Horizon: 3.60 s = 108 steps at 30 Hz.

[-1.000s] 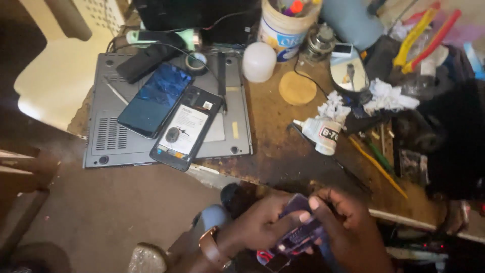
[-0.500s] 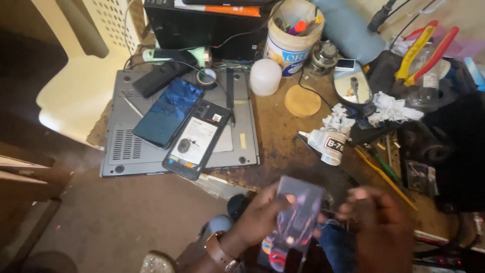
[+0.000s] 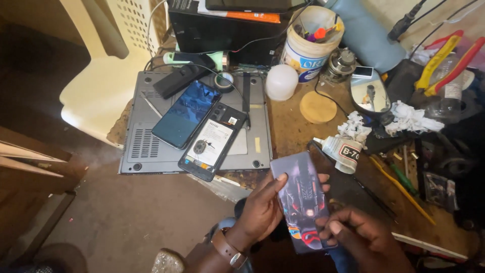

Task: Cleaning the edges of a mobile phone back cover using a small tool on a repair bench.

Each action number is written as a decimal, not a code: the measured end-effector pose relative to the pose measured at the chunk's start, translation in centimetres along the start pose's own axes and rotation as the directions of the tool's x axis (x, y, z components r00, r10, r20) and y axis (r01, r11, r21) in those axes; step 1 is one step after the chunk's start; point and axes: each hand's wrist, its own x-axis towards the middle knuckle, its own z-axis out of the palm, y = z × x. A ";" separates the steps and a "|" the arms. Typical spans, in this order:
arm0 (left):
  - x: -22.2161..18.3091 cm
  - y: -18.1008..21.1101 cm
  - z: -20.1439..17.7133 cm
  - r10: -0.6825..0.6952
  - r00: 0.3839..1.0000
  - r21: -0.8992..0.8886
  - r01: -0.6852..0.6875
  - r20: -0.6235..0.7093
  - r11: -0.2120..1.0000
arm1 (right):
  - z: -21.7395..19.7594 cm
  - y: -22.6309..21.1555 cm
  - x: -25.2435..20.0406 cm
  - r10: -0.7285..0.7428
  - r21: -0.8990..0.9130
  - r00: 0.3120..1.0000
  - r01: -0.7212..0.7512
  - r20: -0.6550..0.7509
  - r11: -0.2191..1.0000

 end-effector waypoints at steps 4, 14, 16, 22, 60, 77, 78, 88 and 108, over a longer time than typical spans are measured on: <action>-0.2 0.2 0.4 -0.038 0.999 0.038 0.037 0.020 0.999 | -0.1 -0.8 -0.5 -0.003 -0.012 0.999 0.003 -0.050 1.000; -1.4 -0.4 1.3 -0.370 0.884 0.748 0.037 0.284 0.663 | -0.8 -0.9 -1.0 -0.183 -0.057 0.953 0.174 -0.240 0.983; -0.7 -1.0 0.6 -0.431 0.881 0.740 0.155 0.197 0.655 | -1.0 -0.9 -0.6 -0.222 -0.077 0.931 0.209 -0.289 0.975; 1.3 -0.2 -0.2 0.257 0.950 0.408 -0.166 -0.178 0.898 | -3.2 0.0 0.3 -0.231 -0.101 0.940 0.212 -0.252 0.972; 0.7 -3.3 -2.2 -0.125 0.984 0.219 0.152 -0.131 0.964 | 3.2 -0.8 -2.0 -0.639 -0.542 0.758 0.485 -0.133 0.687; -0.2 0.6 0.8 -0.101 0.962 -0.340 0.187 0.254 0.922 | 6.3 1.4 -3.8 -0.514 -0.490 0.834 0.541 0.203 0.684; -0.1 0.8 1.1 -0.111 0.955 -0.339 0.204 0.274 0.918 | 7.3 -0.8 -5.1 -0.580 -0.508 0.812 0.473 -0.068 0.720; -0.8 0.7 0.0 -0.267 0.950 -0.293 0.305 0.165 0.906 | 6.6 0.0 -4.2 -0.741 -0.647 0.670 0.587 0.052 0.486; -0.6 0.5 -0.1 -0.205 0.966 0.064 0.197 0.158 0.978 | 3.7 -3.0 -3.9 -0.675 -0.714 0.647 0.653 0.354 0.251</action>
